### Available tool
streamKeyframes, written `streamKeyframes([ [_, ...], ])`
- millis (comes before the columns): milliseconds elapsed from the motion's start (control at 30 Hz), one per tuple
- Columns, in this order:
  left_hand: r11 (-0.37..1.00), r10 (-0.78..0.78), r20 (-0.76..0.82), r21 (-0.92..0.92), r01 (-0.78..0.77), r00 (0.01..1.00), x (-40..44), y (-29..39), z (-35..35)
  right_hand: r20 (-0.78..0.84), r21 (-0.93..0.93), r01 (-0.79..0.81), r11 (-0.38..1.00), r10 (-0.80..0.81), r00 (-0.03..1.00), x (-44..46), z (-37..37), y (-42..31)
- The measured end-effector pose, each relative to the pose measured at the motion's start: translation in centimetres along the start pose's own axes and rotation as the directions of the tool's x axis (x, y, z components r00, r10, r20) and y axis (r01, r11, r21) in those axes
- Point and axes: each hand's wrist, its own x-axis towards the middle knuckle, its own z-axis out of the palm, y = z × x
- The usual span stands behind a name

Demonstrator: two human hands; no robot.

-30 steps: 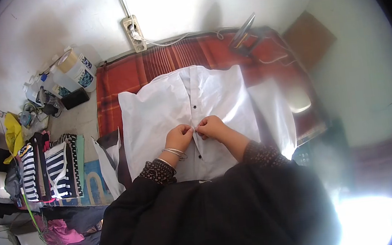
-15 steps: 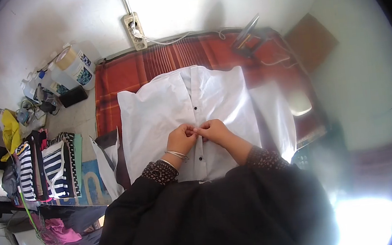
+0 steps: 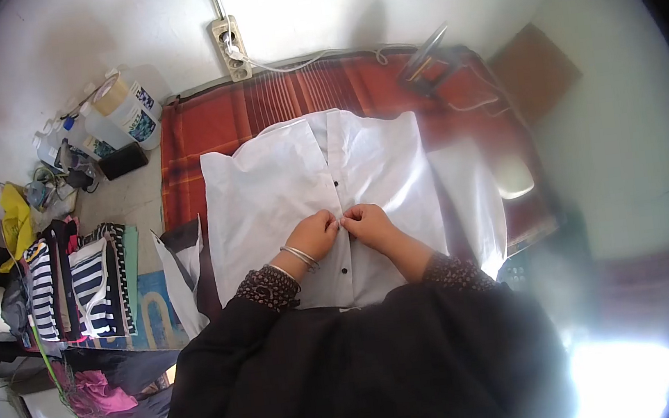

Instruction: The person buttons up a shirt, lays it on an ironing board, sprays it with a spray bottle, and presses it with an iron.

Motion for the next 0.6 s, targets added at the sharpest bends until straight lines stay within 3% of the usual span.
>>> streamKeyframes([
  [67, 0.999, 0.036, -0.018, -0.012, -0.036, 0.999, 0.2, -0.6, 0.4, -0.005, -0.049, 0.048, 0.998, -0.048, 0.999, -0.1, -0.2, 0.0],
  [133, 0.995, -0.026, 0.015, -0.094, 0.027, 1.000, 0.3, -0.7, 0.1, -0.008, -0.093, 0.093, 0.991, -0.094, 0.996, -0.8, -0.5, -1.2],
  [200, 0.991, -0.037, 0.032, -0.128, 0.041, 0.999, 0.2, -0.6, -0.1, -0.046, -0.337, 0.173, 0.925, -0.200, 0.979, -1.9, -0.9, -3.1],
  [267, 0.986, -0.046, 0.045, -0.160, 0.053, 0.998, 0.3, -0.4, -0.6, -0.001, -0.339, 0.174, 0.924, -0.185, 0.983, -1.6, -1.7, -3.1],
  [333, 0.998, -0.019, 0.056, 0.062, 0.015, 0.998, 1.2, 0.2, -1.6, 0.037, -0.344, 0.174, 0.923, -0.172, 0.984, -0.7, -2.3, -3.2],
  [367, 0.998, -0.016, 0.055, 0.061, 0.012, 0.998, 2.2, 0.2, -1.8, -0.012, -0.346, 0.172, 0.922, -0.188, 0.982, 0.0, -2.6, -3.1],
  [433, 0.985, -0.046, -0.178, 0.154, 0.074, 0.983, 4.7, 0.3, -2.1, -0.059, -0.350, 0.172, 0.921, -0.205, 0.977, 1.8, -2.8, -3.0],
  [500, 0.960, -0.114, -0.126, 0.243, 0.142, 0.985, 7.1, 1.2, -2.5, -0.137, -0.430, 0.232, 0.872, -0.317, 0.938, 4.1, -2.7, -3.4],
  [600, 0.892, -0.236, -0.012, 0.393, 0.222, 0.972, 8.8, 2.5, -2.5, -0.101, -0.583, 0.135, 0.801, -0.236, 0.967, 5.9, -2.5, -3.9],
])
